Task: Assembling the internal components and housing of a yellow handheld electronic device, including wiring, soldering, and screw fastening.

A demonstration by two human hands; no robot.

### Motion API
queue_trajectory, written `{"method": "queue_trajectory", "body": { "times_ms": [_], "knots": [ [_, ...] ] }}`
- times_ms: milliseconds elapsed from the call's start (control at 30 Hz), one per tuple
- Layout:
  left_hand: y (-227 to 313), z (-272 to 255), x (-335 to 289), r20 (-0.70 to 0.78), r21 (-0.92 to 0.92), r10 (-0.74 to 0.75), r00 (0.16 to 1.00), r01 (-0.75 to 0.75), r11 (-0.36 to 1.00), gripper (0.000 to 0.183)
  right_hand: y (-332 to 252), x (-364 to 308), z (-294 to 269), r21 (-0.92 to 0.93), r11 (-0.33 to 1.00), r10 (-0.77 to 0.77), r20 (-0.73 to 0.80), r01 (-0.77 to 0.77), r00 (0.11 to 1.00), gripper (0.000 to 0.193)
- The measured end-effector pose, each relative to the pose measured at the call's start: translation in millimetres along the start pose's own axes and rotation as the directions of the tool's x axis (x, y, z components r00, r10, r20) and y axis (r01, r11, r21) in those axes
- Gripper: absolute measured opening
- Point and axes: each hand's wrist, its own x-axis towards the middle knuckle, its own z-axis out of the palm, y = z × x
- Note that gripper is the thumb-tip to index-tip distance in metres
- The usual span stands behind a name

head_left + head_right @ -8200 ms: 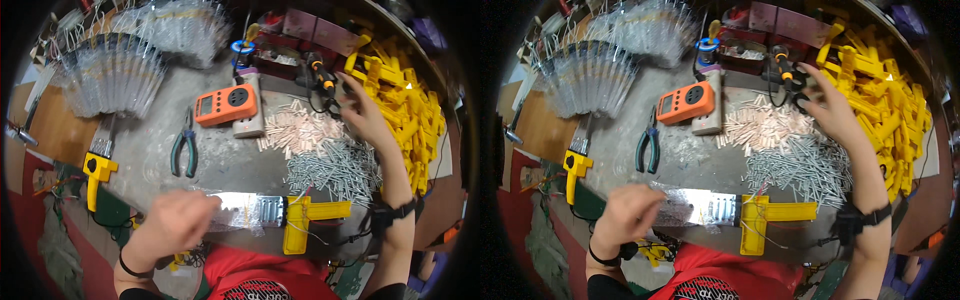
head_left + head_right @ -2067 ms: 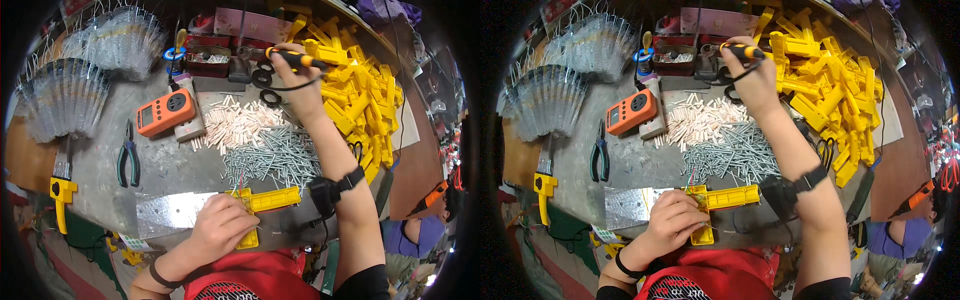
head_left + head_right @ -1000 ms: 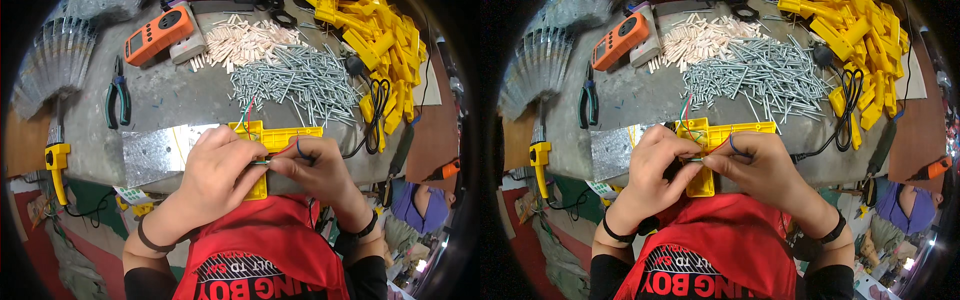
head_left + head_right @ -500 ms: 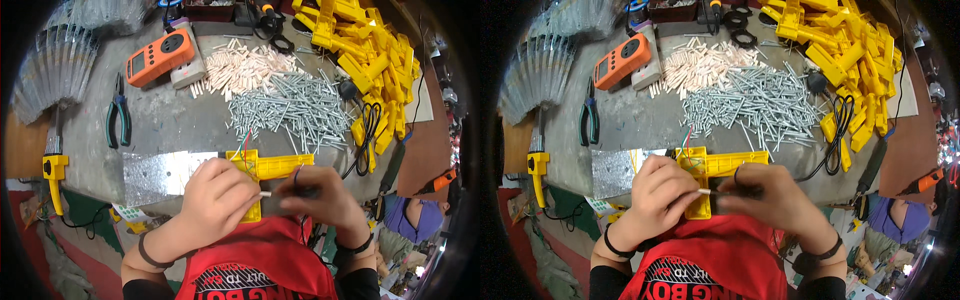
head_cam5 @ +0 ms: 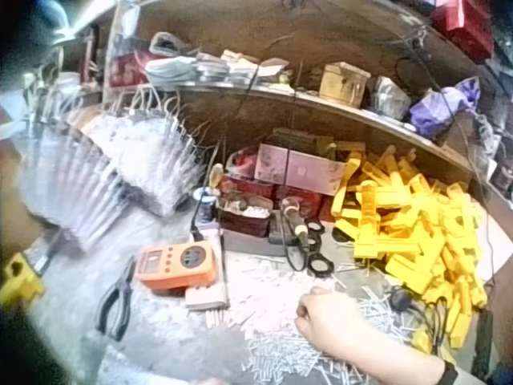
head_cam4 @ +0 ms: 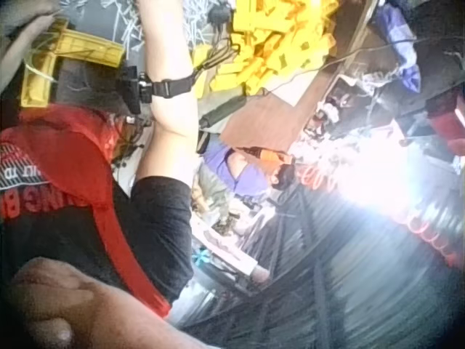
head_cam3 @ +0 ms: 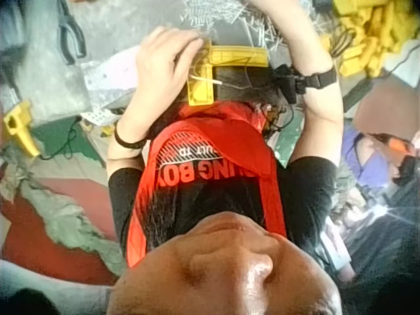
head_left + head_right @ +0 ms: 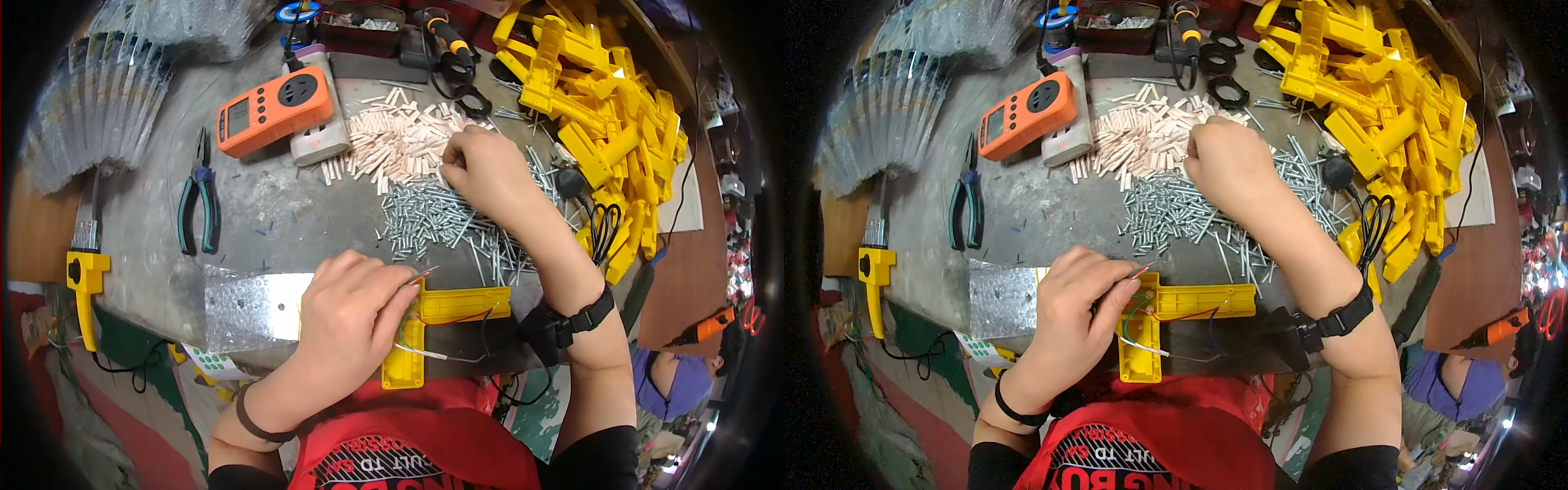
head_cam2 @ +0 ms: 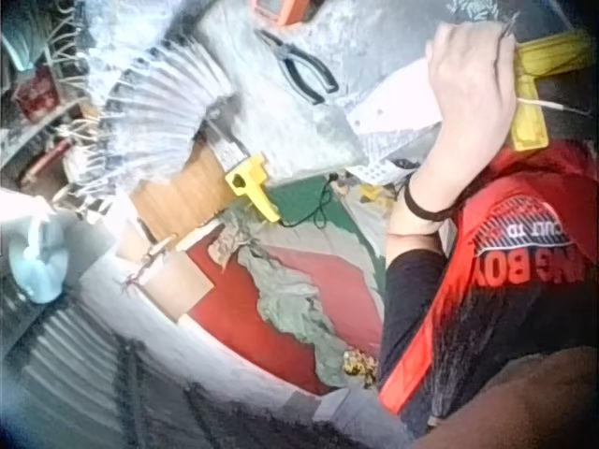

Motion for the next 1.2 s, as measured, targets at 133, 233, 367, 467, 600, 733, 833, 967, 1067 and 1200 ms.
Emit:
{"method": "queue_trajectory", "body": {
  "times_ms": [133,233,367,467,600,733,833,967,1067,1200],
  "knots": [
    [-2,2,0,0.002,0.014,0.039,0.999,-0.039,0.999,0.011,6,0,4,0.061,0.997,0.048,-0.003,-0.048,0.999,0.013],
    [-1,1,2,0.000,0.018,0.049,0.999,-0.049,0.999,0.010,4,-11,-4,0.147,0.989,0.021,-0.132,-0.001,0.991,0.013],
    [-1,-2,1,0.017,0.011,0.027,0.999,-0.027,1.000,0.008,-28,-60,-33,0.706,0.667,0.116,0.217,-0.238,0.969,0.010],
    [-4,-1,1,-0.010,-0.018,0.034,0.999,-0.034,0.999,0.007,-37,-80,-36,0.843,0.436,0.054,0.324,-0.314,0.945,0.009],
    [-2,1,0,-0.013,-0.003,0.045,0.999,-0.045,0.999,0.007,-35,-91,-32,0.894,0.191,0.039,0.405,-0.404,0.914,0.013],
    [-4,2,0,-0.026,-0.012,0.048,0.999,-0.048,0.999,0.006,-36,-90,-35,0.863,0.227,0.089,0.444,-0.452,0.892,0.017],
    [-2,1,0,-0.033,-0.011,0.043,0.999,-0.044,0.999,0.005,-32,-93,-36,0.886,0.210,0.078,0.407,-0.414,0.910,0.016],
    [-2,1,0,-0.023,0.011,0.054,0.998,-0.053,0.999,0.005,-41,-95,-31,0.912,0.210,0.027,0.354,-0.352,0.935,0.016],
    [-2,2,0,-0.017,0.024,0.059,0.998,-0.059,0.998,0.008,-48,-94,-34,0.872,0.348,0.050,0.348,-0.343,0.936,0.013],
    [-4,1,0,-0.004,0.072,0.115,0.993,-0.114,0.991,0.013,-51,-87,-43,0.800,0.518,0.032,0.337,-0.304,0.941,0.009]
  ]
}}
